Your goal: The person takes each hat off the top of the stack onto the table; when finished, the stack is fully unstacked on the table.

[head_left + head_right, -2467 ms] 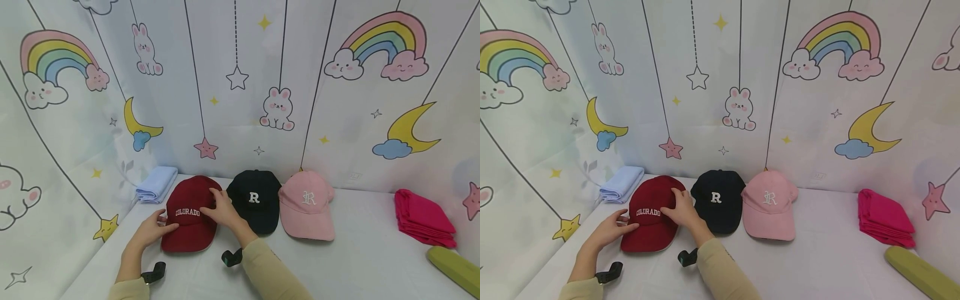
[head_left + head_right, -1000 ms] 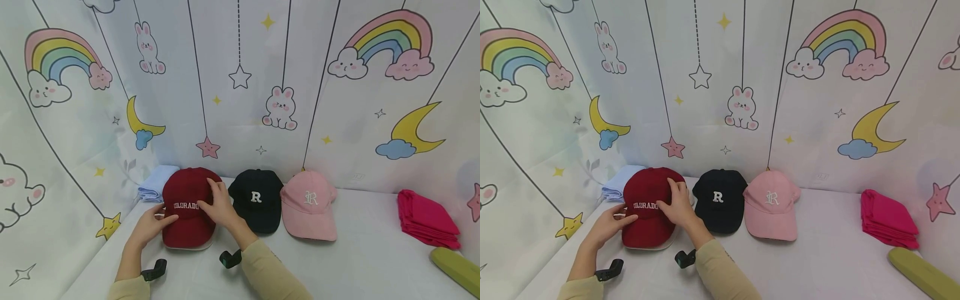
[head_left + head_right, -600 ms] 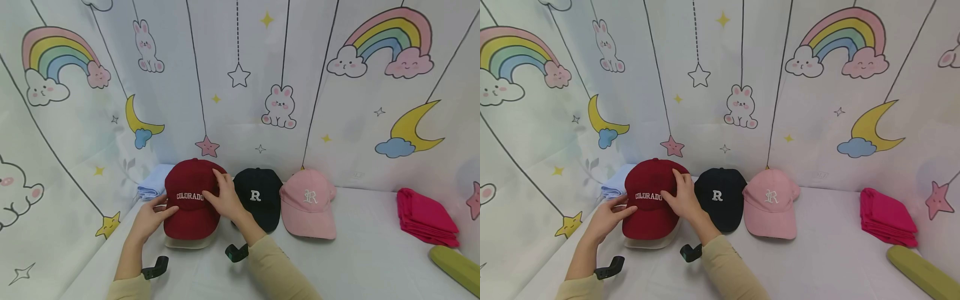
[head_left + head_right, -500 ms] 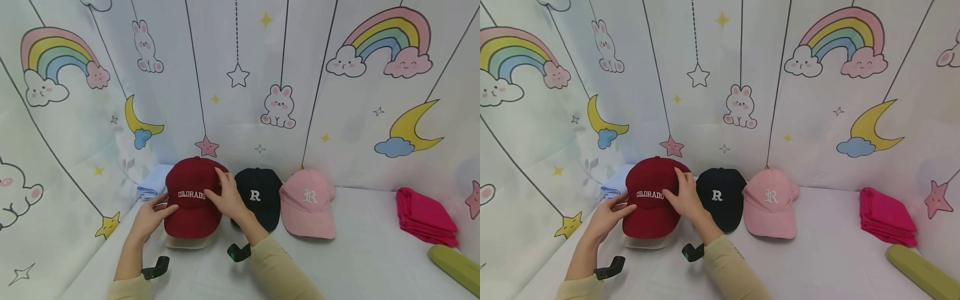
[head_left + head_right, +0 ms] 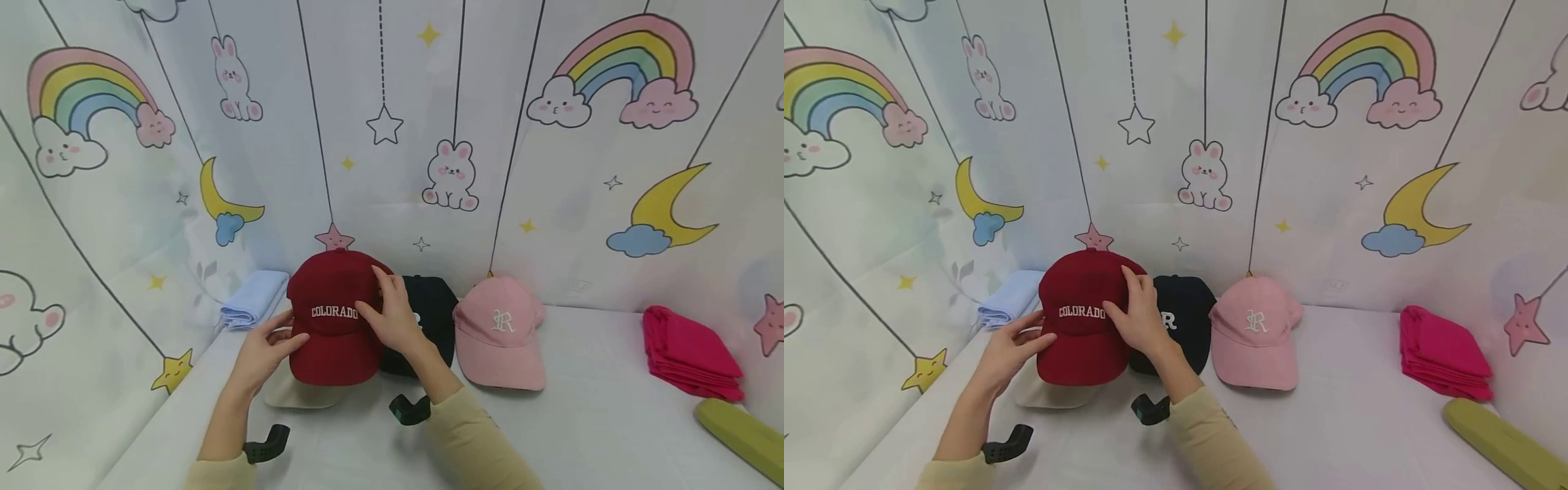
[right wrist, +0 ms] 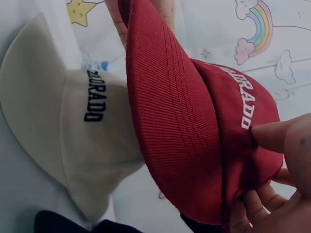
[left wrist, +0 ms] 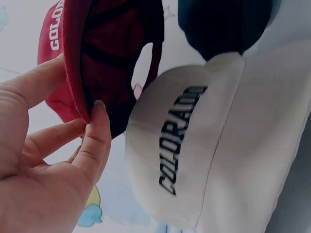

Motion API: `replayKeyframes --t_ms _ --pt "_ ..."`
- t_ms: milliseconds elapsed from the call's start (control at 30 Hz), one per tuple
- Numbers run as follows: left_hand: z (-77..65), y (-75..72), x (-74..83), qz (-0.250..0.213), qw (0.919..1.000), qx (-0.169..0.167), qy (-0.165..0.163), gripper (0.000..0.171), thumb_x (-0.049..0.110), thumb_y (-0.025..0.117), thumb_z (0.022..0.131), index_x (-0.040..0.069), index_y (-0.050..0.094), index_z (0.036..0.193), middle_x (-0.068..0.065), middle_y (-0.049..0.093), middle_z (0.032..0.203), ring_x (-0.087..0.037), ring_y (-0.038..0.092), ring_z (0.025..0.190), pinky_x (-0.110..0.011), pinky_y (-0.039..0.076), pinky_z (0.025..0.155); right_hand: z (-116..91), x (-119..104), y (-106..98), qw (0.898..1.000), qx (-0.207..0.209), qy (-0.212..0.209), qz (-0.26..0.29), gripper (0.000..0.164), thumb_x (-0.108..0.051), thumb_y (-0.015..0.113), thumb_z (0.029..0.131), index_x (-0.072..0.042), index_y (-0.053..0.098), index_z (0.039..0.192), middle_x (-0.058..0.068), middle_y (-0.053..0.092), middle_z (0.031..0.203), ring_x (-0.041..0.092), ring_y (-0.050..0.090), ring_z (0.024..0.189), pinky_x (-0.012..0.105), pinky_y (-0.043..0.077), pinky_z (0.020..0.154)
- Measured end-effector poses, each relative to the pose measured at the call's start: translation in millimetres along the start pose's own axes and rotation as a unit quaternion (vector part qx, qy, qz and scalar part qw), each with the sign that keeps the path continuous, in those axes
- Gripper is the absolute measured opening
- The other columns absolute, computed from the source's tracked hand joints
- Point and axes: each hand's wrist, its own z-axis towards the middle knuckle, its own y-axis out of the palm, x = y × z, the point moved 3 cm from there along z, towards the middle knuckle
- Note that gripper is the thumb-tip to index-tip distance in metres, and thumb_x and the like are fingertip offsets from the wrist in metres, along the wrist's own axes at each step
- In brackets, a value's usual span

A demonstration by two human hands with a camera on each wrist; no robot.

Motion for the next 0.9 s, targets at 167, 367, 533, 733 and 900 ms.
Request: replayKeyframes --t_ms 167,367,533,733,900 --pt "0.3 12.8 4.2 -0.012 0.9998 -0.005 0.013 0.071 0.018 0.076 0.093 0.002 0.041 0.153 -0.023 0.059 0.131 -0.025 0.063 0.11 -0.022 0.053 0.085 -1.9 -1.3 -13.9 1.0 0.005 -0.012 -0.019 0.069 -0.015 0.067 0.097 0.001 0.032 0.154 0.02 0.041 0.132 0.032 0.047 0.118 0.049 0.051 0.095" --pt "1.6 31.3 9.8 -0.02 0.9994 -0.004 0.026 0.071 0.016 0.077 0.092 0.001 0.042 0.152 -0.021 0.059 0.129 -0.024 0.065 0.106 -0.023 0.054 0.084 -4.9 0.0 -30.0 0.999 0.017 -0.028 -0.036 0.068 -0.013 0.068 0.096 0.002 0.033 0.153 0.02 0.042 0.129 0.033 0.046 0.117 0.051 0.048 0.096" --pt "9.3 49.6 15.0 -0.024 0.9992 -0.005 0.032 0.072 0.014 0.078 0.09 0.001 0.043 0.151 -0.019 0.058 0.13 -0.025 0.063 0.106 -0.021 0.053 0.082 -9.0 4.1 -46.5 0.998 0.026 -0.029 -0.046 0.068 -0.012 0.068 0.096 0.001 0.033 0.154 0.02 0.042 0.129 0.033 0.045 0.117 0.051 0.047 0.097" --pt "20.7 74.5 33.4 0.013 0.9974 -0.011 0.07 0.071 0.014 0.08 0.089 0.003 0.046 0.15 -0.016 0.058 0.127 -0.027 0.062 0.104 -0.021 0.053 0.08 -16.8 11.6 -74.4 0.998 0.051 -0.022 -0.031 0.068 -0.011 0.067 0.097 -0.002 0.033 0.154 0.021 0.041 0.128 0.033 0.046 0.114 0.051 0.045 0.096" --pt "30.3 98.1 44.9 0.039 0.9948 -0.022 0.091 0.07 0.016 0.08 0.088 0.002 0.048 0.149 -0.014 0.059 0.125 -0.024 0.062 0.098 -0.027 0.053 0.079 -23.8 21.2 -96.0 0.997 0.069 -0.016 0.0 0.067 -0.007 0.067 0.096 -0.002 0.033 0.154 0.021 0.04 0.126 0.032 0.046 0.111 0.047 0.042 0.093"
